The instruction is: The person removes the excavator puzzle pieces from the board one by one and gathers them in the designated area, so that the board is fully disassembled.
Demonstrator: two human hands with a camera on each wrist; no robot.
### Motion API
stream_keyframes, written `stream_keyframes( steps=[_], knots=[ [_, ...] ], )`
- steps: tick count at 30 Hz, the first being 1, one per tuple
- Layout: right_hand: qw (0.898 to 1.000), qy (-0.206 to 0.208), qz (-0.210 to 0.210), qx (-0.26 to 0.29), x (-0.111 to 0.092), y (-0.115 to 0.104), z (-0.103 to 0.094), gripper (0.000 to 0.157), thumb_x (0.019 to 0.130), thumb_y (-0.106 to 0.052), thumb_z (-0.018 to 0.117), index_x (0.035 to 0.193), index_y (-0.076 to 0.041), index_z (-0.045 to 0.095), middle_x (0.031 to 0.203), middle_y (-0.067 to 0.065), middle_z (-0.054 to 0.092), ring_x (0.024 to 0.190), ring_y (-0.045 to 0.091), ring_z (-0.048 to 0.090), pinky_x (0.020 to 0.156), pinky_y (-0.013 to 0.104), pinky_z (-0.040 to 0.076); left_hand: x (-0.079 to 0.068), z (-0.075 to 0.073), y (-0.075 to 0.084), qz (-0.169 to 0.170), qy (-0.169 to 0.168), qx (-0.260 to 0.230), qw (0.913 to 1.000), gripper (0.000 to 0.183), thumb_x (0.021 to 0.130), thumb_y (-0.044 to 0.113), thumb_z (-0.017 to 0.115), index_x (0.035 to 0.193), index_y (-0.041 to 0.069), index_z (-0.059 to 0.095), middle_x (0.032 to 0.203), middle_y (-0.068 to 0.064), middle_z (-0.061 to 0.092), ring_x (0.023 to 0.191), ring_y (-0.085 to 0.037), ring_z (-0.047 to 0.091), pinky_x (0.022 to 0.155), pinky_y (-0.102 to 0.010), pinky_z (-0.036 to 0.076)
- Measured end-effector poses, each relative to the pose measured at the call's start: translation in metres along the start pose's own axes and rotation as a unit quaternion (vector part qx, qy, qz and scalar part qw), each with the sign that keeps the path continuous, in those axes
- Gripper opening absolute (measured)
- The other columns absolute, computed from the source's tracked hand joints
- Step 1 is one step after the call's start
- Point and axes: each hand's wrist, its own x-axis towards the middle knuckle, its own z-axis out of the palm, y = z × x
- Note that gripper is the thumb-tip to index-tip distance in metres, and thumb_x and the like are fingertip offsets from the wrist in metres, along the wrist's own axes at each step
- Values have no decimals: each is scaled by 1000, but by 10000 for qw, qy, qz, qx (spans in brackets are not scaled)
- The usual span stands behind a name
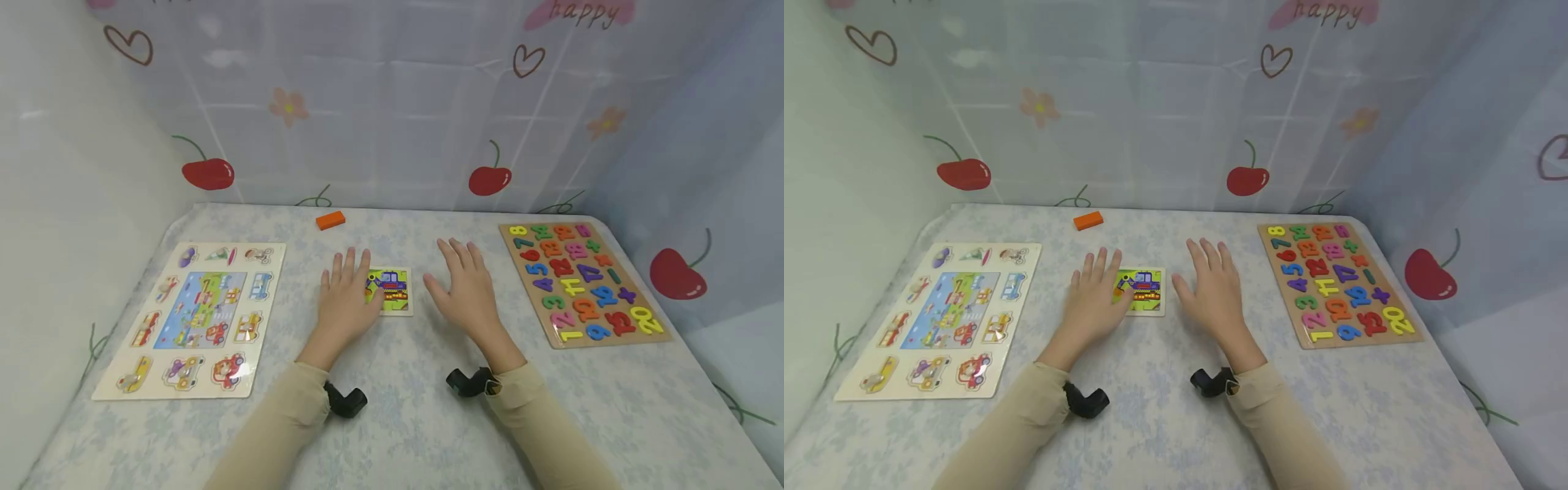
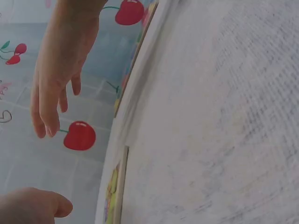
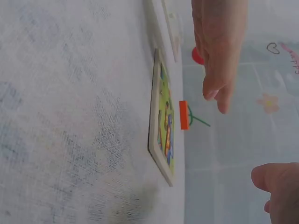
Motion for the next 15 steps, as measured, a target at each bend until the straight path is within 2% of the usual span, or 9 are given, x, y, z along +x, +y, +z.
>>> stream_keyframes(
  steps=[8, 12, 15],
  knots=[
    [9939, -428, 46, 1011, 20, 9, 27, 52, 98, -31, 62, 146, -17, 50, 144, 10, 53, 138, 32, 41, 112, 53, 38, 14, 23, -4, -114, -396, -59, 9991, 74, 99, 53, 39, 161, 23, 13, 169, -10, 8, 156, -34, 0, 125, -58, 5],
    [9862, -935, 167, 1360, 25, 13, 42, 46, 98, -31, 61, 142, -17, 54, 135, 7, 58, 129, 29, 46, 107, 49, 42, 13, 30, -2, -188, -559, -126, 9982, 70, 100, 54, 36, 161, 26, 16, 169, -8, 6, 156, -33, -2, 125, -58, 2],
    [9838, -1121, 197, 1386, 28, 14, 50, 43, 98, -32, 61, 139, -18, 57, 129, 7, 60, 122, 27, 48, 104, 48, 44, 11, 37, -1, -219, -550, -78, 9982, 69, 100, 57, 33, 160, 28, 16, 169, -7, 6, 156, -31, -3, 125, -57, 0]
  ],
)
